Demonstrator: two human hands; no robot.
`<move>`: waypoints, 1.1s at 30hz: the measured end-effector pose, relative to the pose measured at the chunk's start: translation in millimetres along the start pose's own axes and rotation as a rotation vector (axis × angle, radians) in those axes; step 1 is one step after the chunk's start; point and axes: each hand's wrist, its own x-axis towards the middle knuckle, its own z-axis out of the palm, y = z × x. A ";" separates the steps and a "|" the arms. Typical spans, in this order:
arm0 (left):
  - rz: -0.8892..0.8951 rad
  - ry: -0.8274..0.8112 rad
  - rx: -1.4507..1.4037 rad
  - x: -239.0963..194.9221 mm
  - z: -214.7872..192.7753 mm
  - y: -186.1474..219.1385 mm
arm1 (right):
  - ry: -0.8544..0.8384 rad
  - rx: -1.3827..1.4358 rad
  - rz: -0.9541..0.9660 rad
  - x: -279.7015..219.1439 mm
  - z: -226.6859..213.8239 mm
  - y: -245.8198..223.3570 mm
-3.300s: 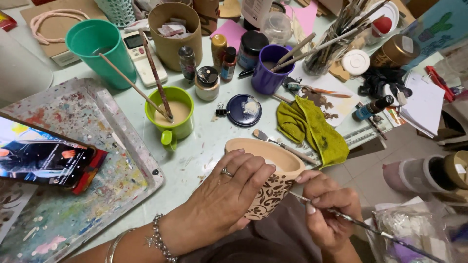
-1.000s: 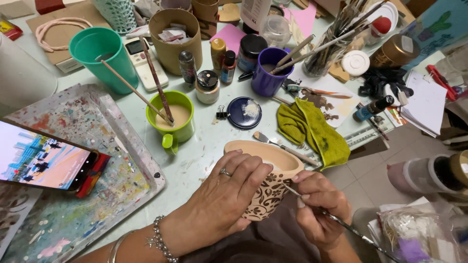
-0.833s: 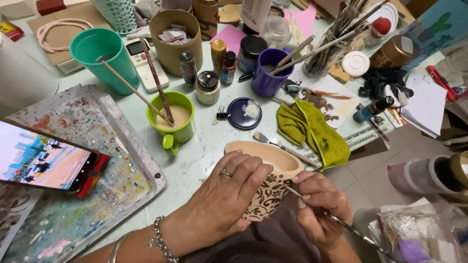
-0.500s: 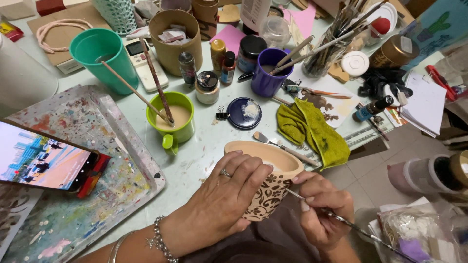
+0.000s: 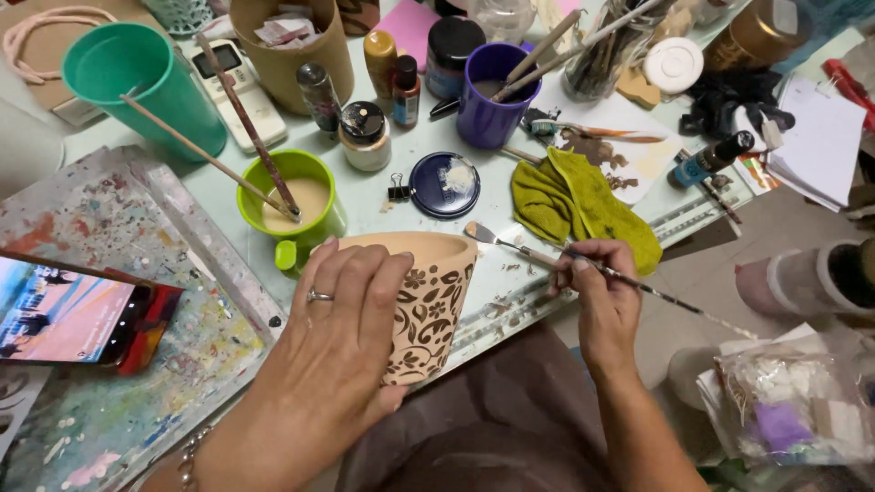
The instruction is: Painting intricate floral patterns on a ceramic pot using a fine brush
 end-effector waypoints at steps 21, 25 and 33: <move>-0.159 -0.077 0.031 -2.2 10.7 2.1 | -0.124 -0.509 -0.054 3.1 21.1 23.6; -0.162 -0.072 0.036 -0.9 9.5 2.9 | -0.110 -0.534 -0.025 2.9 21.1 24.8; -0.110 -0.012 -0.031 0.0 4.3 9.0 | -0.090 -0.457 -0.077 2.3 19.6 23.2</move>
